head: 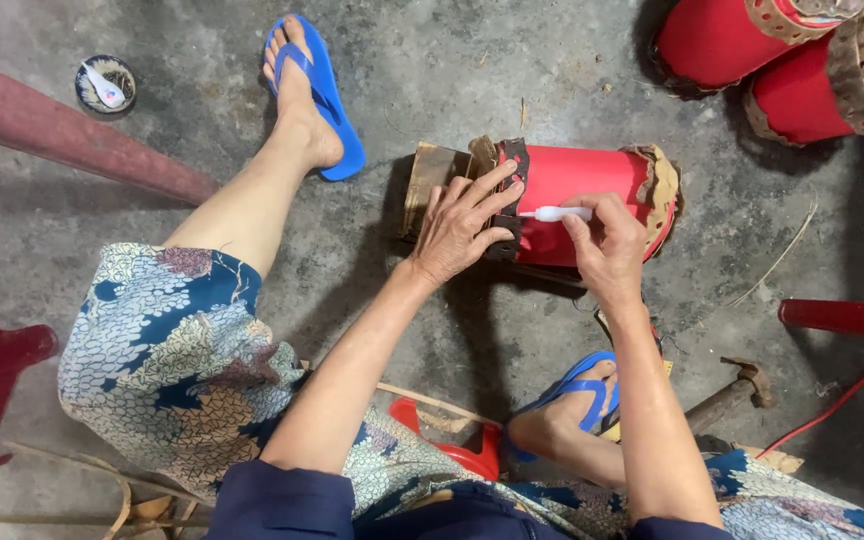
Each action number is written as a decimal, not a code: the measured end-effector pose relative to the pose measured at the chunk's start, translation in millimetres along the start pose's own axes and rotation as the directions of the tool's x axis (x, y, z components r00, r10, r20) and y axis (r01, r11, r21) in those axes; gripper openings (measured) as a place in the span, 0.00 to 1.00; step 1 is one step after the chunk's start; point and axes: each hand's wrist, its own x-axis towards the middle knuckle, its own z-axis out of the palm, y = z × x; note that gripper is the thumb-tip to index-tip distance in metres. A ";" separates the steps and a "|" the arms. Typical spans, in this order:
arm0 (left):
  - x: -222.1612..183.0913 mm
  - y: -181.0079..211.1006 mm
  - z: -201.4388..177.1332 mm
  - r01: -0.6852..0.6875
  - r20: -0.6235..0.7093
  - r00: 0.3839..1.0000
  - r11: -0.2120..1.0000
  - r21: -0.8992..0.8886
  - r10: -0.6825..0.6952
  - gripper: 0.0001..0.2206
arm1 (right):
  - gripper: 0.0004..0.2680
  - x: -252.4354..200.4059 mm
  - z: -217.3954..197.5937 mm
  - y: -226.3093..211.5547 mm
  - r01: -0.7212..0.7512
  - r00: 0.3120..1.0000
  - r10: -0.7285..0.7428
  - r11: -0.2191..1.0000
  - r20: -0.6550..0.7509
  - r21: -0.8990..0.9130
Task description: Securing the leather covering onto a drum shell using glue and a hammer.
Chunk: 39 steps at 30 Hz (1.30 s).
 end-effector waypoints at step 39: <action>-1.4 6.9 -6.7 0.001 0.000 1.000 1.000 0.000 -0.001 0.30 | 0.02 24.4 -3.7 -33.7 0.173 0.971 -0.134 0.966 0.197 -0.194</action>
